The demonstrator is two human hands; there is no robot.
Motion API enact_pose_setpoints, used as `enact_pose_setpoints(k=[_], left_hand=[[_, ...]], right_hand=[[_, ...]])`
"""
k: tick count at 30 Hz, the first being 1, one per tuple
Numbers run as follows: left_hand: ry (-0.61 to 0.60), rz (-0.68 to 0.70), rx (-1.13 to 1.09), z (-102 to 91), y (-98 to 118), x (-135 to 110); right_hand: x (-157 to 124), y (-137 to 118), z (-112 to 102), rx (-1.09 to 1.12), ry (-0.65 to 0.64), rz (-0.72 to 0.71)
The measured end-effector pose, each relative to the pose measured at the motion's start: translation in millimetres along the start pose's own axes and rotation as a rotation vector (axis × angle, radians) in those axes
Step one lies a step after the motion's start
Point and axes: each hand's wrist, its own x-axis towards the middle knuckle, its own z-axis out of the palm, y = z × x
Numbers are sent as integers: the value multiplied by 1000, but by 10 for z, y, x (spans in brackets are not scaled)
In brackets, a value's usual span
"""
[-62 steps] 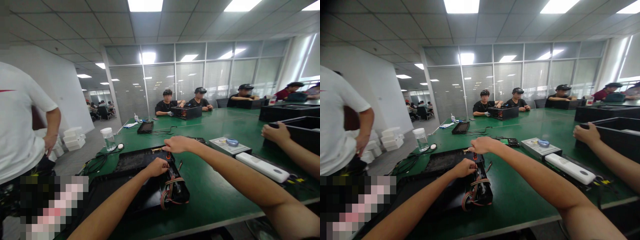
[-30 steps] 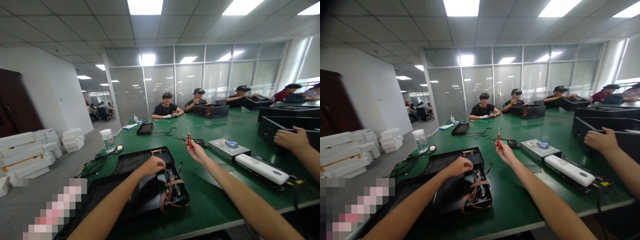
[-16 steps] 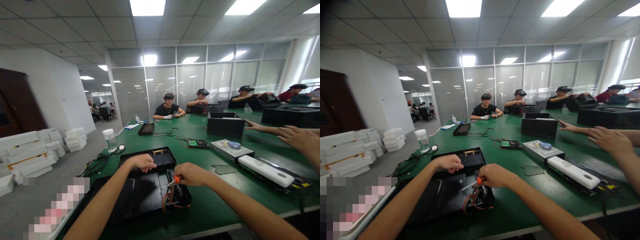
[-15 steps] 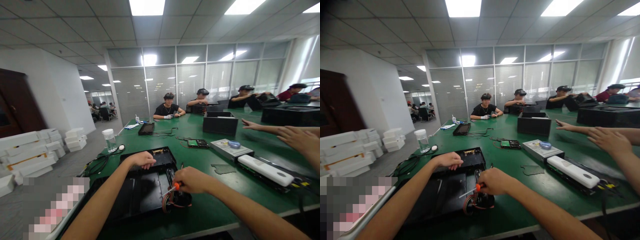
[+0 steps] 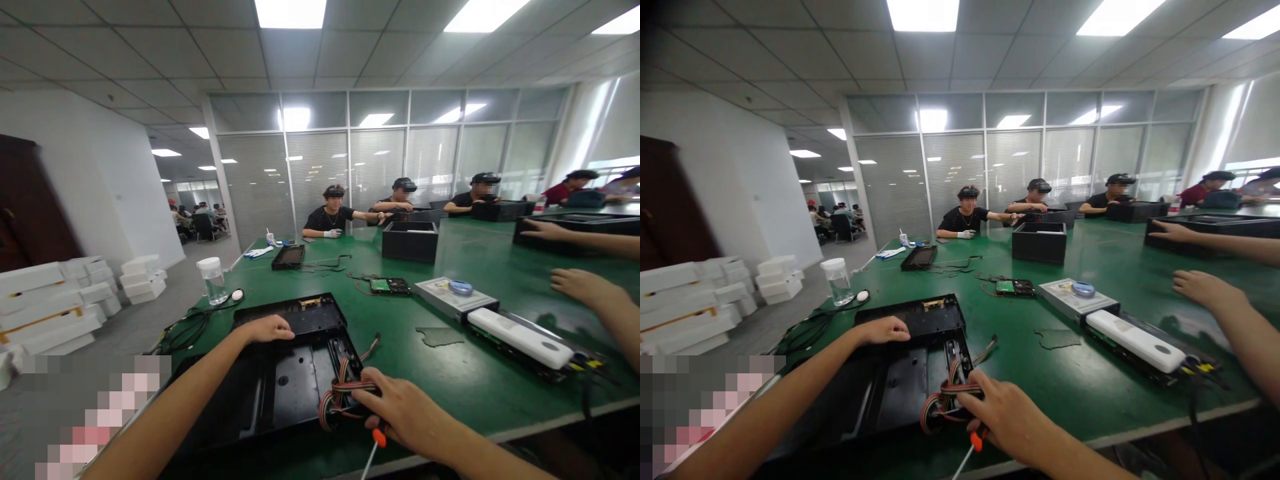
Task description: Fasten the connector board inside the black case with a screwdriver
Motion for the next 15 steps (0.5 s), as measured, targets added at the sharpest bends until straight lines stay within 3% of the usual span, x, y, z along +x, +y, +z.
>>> enact_pose_setpoints(k=[4,8,12,15], left_hand=[[5,-37,-12,-18,-18,-56],[-5,-35,19,18,-15,-88],[35,9,249,21,100,-113],[117,88,433,-101,276,-160]], right_hand=[[14,37,39,14,-33,-7],[-118,30,-52,59,-68,-56],[-273,-27,-121,105,-32,38],[-244,-19,-96,124,-9,94]])
